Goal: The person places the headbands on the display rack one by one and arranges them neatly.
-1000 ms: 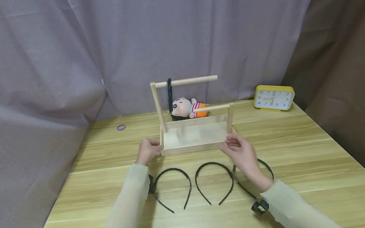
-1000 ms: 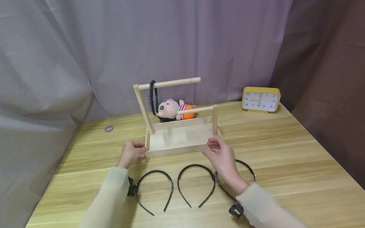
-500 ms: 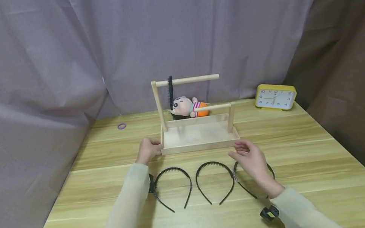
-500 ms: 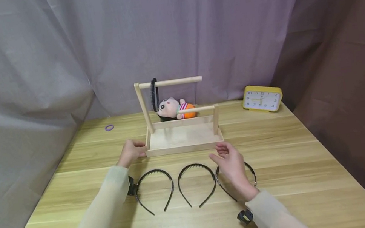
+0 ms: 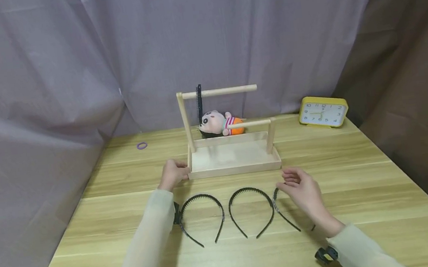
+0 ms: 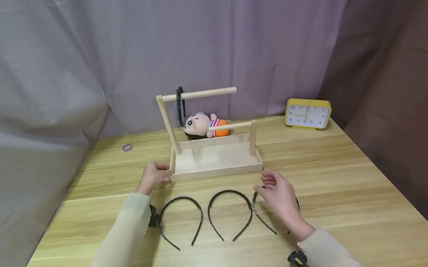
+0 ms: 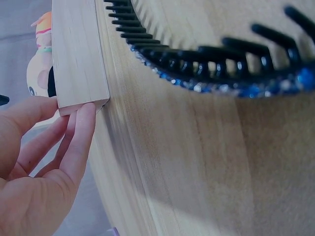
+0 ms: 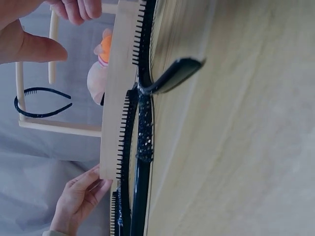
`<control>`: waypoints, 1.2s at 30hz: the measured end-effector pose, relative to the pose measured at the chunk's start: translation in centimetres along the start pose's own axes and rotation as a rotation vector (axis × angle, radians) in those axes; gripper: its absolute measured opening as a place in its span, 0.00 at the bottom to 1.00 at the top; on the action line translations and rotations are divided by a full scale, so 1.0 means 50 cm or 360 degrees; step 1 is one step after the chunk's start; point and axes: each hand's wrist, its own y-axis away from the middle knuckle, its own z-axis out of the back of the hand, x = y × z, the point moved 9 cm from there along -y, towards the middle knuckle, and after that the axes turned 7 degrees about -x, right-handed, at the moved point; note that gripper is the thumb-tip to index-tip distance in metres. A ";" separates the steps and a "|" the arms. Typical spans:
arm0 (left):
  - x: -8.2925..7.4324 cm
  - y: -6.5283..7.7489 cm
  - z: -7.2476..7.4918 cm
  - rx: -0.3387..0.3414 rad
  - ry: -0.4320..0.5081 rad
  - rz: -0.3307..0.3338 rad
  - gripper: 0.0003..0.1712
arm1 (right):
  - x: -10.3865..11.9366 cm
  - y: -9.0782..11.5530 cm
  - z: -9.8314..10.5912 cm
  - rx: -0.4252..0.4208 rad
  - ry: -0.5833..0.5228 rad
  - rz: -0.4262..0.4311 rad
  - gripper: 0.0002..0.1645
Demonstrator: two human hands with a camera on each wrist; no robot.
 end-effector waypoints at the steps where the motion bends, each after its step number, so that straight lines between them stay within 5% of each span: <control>1: 0.000 0.000 0.000 0.0003 0.0015 0.0005 0.15 | -0.002 0.001 0.002 0.0007 0.0015 -0.0007 0.32; 36: 0.004 0.001 0.004 -0.0014 0.0022 0.0090 0.16 | -0.099 0.031 0.112 0.0034 0.0336 -0.0221 0.37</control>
